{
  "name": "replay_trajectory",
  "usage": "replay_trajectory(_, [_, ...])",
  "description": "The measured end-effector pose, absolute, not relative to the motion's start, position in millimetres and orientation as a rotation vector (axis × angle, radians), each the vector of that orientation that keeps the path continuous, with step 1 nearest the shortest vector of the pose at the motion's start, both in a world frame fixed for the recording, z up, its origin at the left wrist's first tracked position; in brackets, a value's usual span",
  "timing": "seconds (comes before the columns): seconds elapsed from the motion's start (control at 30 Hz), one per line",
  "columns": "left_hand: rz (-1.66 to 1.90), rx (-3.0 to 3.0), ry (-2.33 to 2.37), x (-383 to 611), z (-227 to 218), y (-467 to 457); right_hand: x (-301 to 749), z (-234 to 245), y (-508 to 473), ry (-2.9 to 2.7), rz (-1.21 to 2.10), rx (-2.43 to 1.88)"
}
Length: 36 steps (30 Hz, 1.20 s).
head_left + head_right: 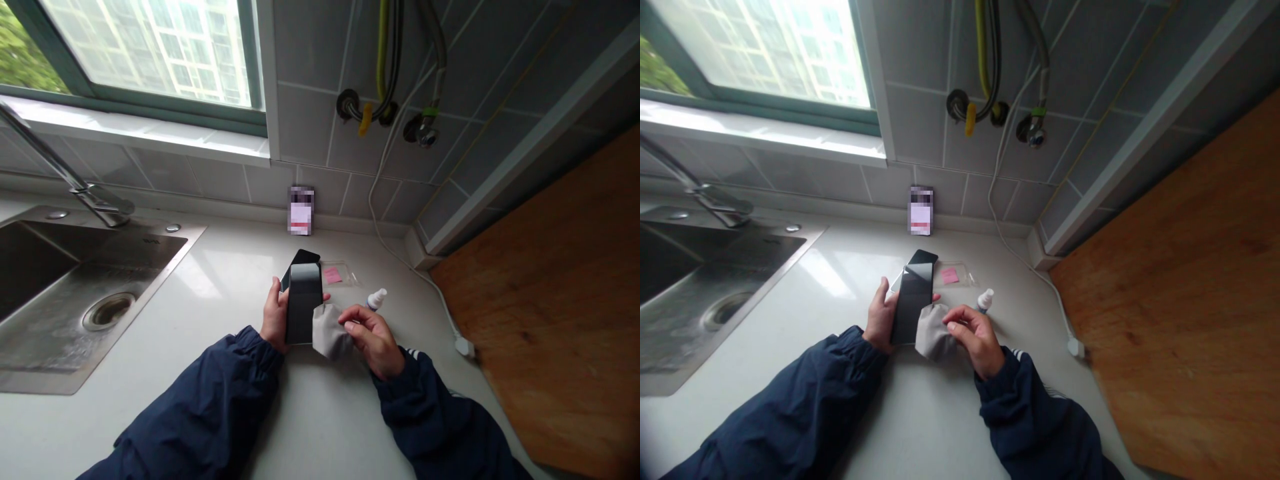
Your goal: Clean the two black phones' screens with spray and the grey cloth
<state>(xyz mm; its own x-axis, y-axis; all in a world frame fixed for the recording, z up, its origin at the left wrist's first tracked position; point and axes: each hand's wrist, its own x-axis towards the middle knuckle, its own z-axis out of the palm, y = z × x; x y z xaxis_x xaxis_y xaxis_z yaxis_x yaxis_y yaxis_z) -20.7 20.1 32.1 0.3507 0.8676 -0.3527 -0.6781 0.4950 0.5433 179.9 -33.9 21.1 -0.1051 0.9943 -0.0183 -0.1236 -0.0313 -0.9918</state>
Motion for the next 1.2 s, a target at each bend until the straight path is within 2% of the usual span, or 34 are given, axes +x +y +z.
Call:
replay_trajectory(0.13, [1.044, 0.288, 0.662, -20, 38, 19, 174, 15, -32, -1.094, 1.326, -1.159])
replay_trajectory(0.33, [1.014, 0.343, 0.652, -21, 33, 20, 171, 14, -32, -1.106, 1.598, -1.159])
replay_trajectory(0.57, [0.978, 0.378, 0.662, -17, 29, 18, 178, 27, -34, -1.265, 1.254, -1.062])
replay_trajectory(0.8, [0.953, 0.526, 0.66, -11, 23, 14, 179, 33, -43, -1.289, 1.446, -0.843])
replay_trajectory(1.1, [0.911, 0.463, 0.688, -19, 21, 17, 161, 83, -23, -1.595, 1.639, -0.734])
replay_trajectory(1.2, [0.92, 0.425, 0.611, -21, 19, 19, 155, 96, -13, -1.862, 1.395, -0.839])
